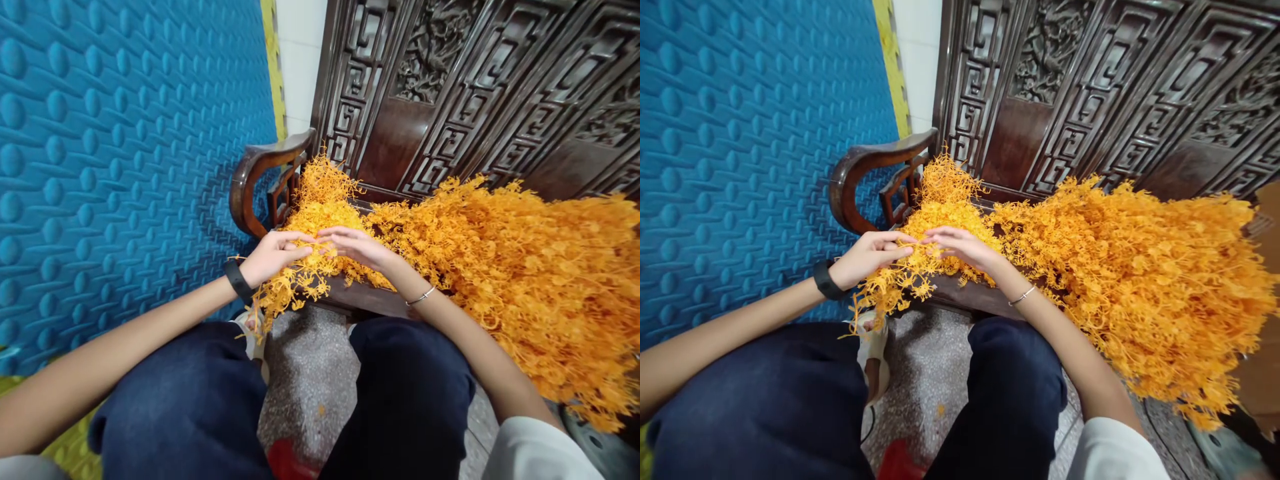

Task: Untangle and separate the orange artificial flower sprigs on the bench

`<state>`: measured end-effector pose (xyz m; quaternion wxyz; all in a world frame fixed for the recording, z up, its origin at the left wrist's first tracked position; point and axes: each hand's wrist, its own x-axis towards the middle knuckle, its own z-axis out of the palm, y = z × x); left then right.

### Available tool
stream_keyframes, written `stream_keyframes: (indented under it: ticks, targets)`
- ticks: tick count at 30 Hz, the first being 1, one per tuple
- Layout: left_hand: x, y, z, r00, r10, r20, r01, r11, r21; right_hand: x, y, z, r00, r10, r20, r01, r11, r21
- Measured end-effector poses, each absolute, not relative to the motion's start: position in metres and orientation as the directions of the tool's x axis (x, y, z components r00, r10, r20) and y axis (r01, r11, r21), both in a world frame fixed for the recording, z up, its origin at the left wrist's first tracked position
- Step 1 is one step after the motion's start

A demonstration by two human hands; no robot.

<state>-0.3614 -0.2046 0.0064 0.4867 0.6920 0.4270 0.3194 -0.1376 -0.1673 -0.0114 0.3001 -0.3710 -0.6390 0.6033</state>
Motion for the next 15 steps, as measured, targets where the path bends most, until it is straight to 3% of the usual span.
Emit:
stream_keyframes:
  ticks: [2, 5, 9, 12, 15]
  targets:
    - [-0.361, -0.204, 0.006, 0.444, 0.895, 0.038, 0.273, -0.175, 0.946, -0.147, -0.176, -0.008, -0.63, 0.772, -0.084, 0.069, -0.052, -0.996]
    - [-0.36, -0.203, 0.005, 0.447, 0.893, 0.048, 0.272, -0.187, 0.944, -0.152, -0.178, -0.008, -0.596, 0.8, -0.069, 0.064, -0.038, -0.997]
    - [-0.363, -0.203, 0.004, 0.406, 0.913, 0.041, 0.273, -0.164, 0.948, -0.135, -0.172, -0.014, -0.447, 0.891, -0.078, 0.283, 0.058, -0.957]
    - [-0.367, -0.203, 0.005, 0.399, 0.917, 0.03, 0.264, -0.147, 0.953, -0.116, -0.175, -0.021, -0.525, 0.809, -0.264, 0.573, 0.106, -0.812]
    - [-0.37, -0.202, 0.005, 0.382, 0.924, 0.03, 0.263, -0.14, 0.955, -0.108, -0.183, -0.031, -0.553, 0.719, -0.422, 0.786, 0.282, -0.549]
